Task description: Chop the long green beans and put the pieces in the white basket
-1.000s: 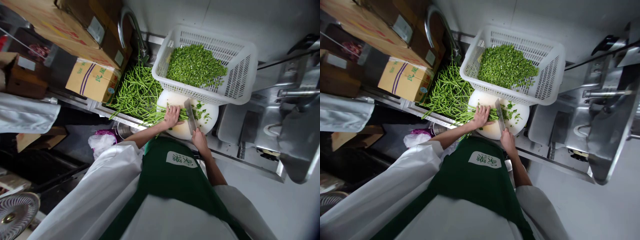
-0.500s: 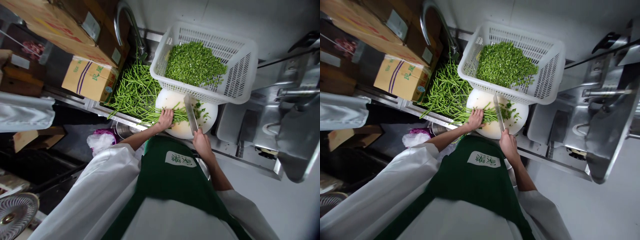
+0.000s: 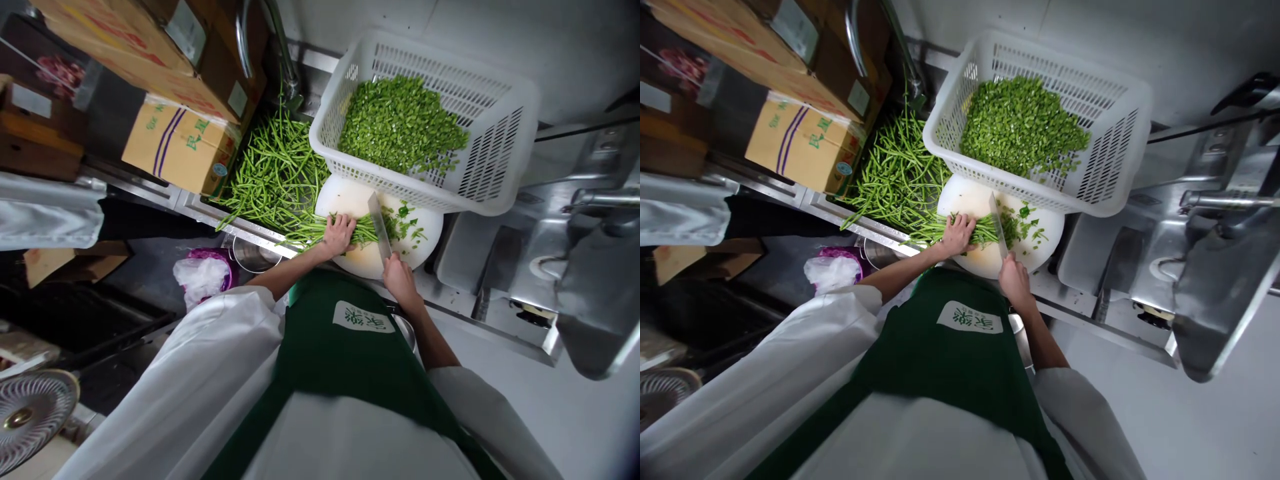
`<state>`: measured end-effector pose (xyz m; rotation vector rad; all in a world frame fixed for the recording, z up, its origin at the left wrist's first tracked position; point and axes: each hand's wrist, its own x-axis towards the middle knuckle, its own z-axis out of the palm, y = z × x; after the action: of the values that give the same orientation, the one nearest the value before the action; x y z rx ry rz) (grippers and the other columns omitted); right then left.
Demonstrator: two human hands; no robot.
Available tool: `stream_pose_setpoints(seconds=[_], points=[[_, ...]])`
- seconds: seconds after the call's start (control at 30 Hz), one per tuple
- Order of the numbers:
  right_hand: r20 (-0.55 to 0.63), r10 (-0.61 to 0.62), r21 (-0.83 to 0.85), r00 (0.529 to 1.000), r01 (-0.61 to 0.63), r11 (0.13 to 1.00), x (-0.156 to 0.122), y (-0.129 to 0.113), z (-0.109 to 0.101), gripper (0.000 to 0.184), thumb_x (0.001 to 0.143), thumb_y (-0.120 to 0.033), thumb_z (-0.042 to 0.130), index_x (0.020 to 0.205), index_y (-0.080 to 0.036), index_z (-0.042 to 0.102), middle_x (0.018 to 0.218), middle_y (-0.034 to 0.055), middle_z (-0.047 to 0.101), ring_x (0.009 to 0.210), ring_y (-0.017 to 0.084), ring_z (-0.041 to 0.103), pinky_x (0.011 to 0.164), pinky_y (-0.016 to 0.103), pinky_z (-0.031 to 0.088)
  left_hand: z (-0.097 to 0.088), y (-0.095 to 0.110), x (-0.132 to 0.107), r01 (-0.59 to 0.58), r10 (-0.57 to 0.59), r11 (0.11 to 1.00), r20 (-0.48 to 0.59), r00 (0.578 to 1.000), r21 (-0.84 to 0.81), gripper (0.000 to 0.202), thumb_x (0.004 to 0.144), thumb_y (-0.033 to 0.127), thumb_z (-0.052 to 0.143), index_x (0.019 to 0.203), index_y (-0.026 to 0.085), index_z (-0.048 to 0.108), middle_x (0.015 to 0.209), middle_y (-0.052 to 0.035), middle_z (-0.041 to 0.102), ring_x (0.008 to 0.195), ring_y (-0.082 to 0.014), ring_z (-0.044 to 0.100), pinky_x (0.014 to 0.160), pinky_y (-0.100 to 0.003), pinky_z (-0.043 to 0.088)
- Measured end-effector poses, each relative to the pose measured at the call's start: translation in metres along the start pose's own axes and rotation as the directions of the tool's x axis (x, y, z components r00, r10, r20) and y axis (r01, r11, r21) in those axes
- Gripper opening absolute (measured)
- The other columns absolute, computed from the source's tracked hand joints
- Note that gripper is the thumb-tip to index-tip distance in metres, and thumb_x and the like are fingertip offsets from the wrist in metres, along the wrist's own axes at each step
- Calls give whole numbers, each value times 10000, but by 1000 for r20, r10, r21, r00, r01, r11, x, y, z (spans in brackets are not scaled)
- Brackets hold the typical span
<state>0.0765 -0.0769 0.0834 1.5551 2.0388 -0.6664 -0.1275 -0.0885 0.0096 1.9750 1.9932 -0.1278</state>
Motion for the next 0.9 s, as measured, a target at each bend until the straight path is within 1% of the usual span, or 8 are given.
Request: stream_pose_setpoints(seconds=[0.1,0.27,0.33,0.47,0.6,0.7,0.8,0.9], points=[[-8,-4,20,1000,5,1000,7,-3,-5,317,1053,-205,308,1256,-83,518,1095,200,713,1040,265,693,859,317,459,-4,2,0,-9,8,1000,8,1000,13,712,841,502,712,1387,105,486,1370,-222,516,1264,-384,448,1114,-585,290],[-51,2,1,999,-2,1000,-13,2,-11,335,1067,-261,301,1244,-91,529,991,184,720,966,271,708,824,325,464,-5,6,0,1,-2,999,12,1000,32,671,842,460,715,1355,88,497,1343,-223,530,1244,-381,459,1104,-567,299],[-42,-1,12,999,1,1000,-15,-3,-8,324,1068,-251,308,1248,-88,523,993,182,720,968,262,709,822,314,460,-3,6,0,-16,16,999,-4,1000,38,664,842,460,711,1344,77,505,1329,-226,533,1232,-382,463,1093,-552,310],[-21,-13,24,1000,13,1000,-3,-14,-3,295,1067,-225,328,1240,-89,524,1067,192,715,1010,249,701,840,301,453,-1,4,0,-47,48,997,-27,998,55,669,845,456,702,1344,57,506,1306,-228,539,1211,-378,470,1077,-533,324],[-57,-23,-6,998,23,1000,-6,-11,-3,310,1071,-248,303,1224,-100,528,1020,181,720,969,265,707,821,321,456,1,5,1,-38,41,998,-35,999,56,664,841,452,705,1333,49,515,1300,-234,537,1197,-379,474,1072,-536,324],[-53,-22,2,998,23,1000,-9,-12,0,308,1068,-245,305,1226,-98,525,1000,175,722,963,263,706,808,316,452,2,4,0,-49,51,998,-43,998,44,664,848,450,699,1337,42,512,1295,-237,538,1189,-377,479,1073,-540,322],[-29,-38,41,999,39,998,1,-15,7,289,1063,-224,326,1218,-99,536,1064,179,718,1005,249,696,821,299,445,2,2,-1,-58,60,997,-43,997,45,668,857,454,689,1350,42,505,1296,-240,542,1197,-383,479,1069,-540,328],[-35,-51,67,998,53,996,12,-6,13,295,1066,-254,347,1226,-113,551,1081,167,715,1030,246,684,846,294,439,0,7,3,-40,42,998,-30,999,52,662,852,460,696,1344,55,520,1295,-236,548,1199,-386,485,1078,-544,330]])
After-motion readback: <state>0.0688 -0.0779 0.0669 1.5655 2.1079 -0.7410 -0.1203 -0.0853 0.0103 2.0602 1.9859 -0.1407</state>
